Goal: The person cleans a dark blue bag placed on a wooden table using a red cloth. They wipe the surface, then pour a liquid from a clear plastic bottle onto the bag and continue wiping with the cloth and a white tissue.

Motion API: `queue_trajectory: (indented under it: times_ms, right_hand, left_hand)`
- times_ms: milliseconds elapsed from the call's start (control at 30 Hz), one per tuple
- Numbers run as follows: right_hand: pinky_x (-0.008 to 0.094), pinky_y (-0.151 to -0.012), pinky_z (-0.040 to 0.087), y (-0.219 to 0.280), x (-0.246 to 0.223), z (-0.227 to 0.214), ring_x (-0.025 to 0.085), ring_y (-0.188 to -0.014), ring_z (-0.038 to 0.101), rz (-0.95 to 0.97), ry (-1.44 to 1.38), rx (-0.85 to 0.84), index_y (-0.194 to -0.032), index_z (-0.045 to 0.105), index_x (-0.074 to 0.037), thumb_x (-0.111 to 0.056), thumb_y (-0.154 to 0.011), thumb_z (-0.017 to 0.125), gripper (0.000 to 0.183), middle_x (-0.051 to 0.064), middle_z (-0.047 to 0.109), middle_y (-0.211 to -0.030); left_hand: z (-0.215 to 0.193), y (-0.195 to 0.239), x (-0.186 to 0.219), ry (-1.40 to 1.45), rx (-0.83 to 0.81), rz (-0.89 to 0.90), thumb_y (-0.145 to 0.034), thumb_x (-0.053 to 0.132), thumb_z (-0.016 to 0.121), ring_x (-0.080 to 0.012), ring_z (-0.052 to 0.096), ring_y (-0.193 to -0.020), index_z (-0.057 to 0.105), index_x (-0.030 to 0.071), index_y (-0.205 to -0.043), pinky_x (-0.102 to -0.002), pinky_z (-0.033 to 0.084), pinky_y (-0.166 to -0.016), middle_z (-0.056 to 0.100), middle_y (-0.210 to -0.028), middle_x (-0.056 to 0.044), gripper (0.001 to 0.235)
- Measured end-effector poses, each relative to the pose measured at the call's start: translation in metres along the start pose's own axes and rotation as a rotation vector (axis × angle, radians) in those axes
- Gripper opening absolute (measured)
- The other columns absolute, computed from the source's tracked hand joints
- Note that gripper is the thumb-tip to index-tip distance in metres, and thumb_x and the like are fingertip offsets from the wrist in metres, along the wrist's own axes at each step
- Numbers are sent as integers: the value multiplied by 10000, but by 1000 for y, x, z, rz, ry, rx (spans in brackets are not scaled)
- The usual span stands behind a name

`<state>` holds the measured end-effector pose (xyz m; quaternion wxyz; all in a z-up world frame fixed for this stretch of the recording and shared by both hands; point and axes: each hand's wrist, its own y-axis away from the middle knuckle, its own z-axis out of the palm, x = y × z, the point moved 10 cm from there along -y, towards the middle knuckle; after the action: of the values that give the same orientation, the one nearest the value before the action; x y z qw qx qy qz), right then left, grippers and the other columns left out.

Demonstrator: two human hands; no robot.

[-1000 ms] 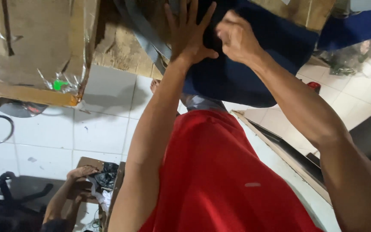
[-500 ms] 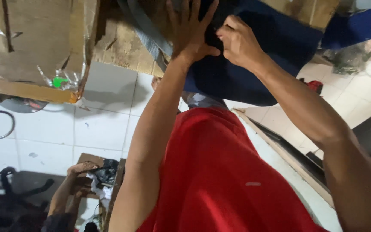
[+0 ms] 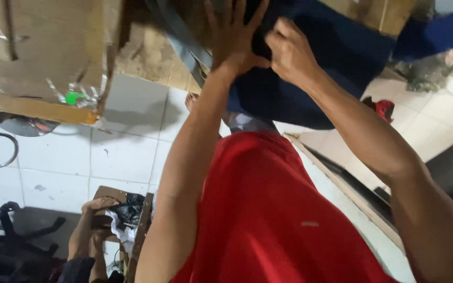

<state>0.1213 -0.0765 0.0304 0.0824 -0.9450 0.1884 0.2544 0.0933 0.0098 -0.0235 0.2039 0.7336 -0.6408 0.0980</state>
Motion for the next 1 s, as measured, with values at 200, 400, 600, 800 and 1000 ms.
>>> queue_trajectory:
  times_ms: [200, 400, 600, 800, 1000]
  right_hand:
    - [446, -704, 416, 1, 6, 1, 339, -830, 464, 2, 53, 13, -843, 476, 27, 172, -854, 550, 163, 157, 419, -945]
    - [525, -762, 434, -1, 10, 8, 415, -876, 477, 43, 140, -52, -832, 486, 44, 153, -847, 563, 134, 221, 456, -959]
    - [460, -731, 419, 4, 14, 2, 375, -848, 508, 62, 11, -59, -783, 467, -11, 105, -801, 615, 190, 166, 474, -928]
    - [319, -654, 588, 7, 52, -32, 176, -654, 597, 409, -401, 326, -1335, 552, -7, 36, -1094, 623, 255, 83, 535, -790]
    - [527, -931, 496, 7, -8, -11, 457, -1046, 563, 24, 40, 215, -1172, 605, 128, 38, -990, 670, 213, 263, 513, -1207]
  left_hand:
    - [1, 0, 6, 34, -37, 6, -723, 797, 876, -451, 48, -1525, 259, 317, -1660, -777, 9, -1164, 186, -1697, -194, 1220]
    - [4, -1, 7, 67, -98, 9, -677, 739, 927, -441, 35, -1523, 279, 319, -1653, -825, 40, -1140, 148, -1681, -203, 1245]
    - [-1, 0, 4, -13, -40, 16, -728, 796, 940, -445, 104, -1546, 264, 335, -1673, -805, 101, -1176, 116, -1682, -187, 1250]
    - [4, 4, 2, 30, -146, -20, -765, 792, 922, -410, -29, -1542, 165, 359, -1676, -779, 13, -1180, 90, -1722, -183, 1262]
    - [-2, 2, 1, -60, 67, 6, -805, 875, 929, -440, 203, -1523, 272, 321, -1648, -772, 134, -1158, 258, -1669, -169, 1204]
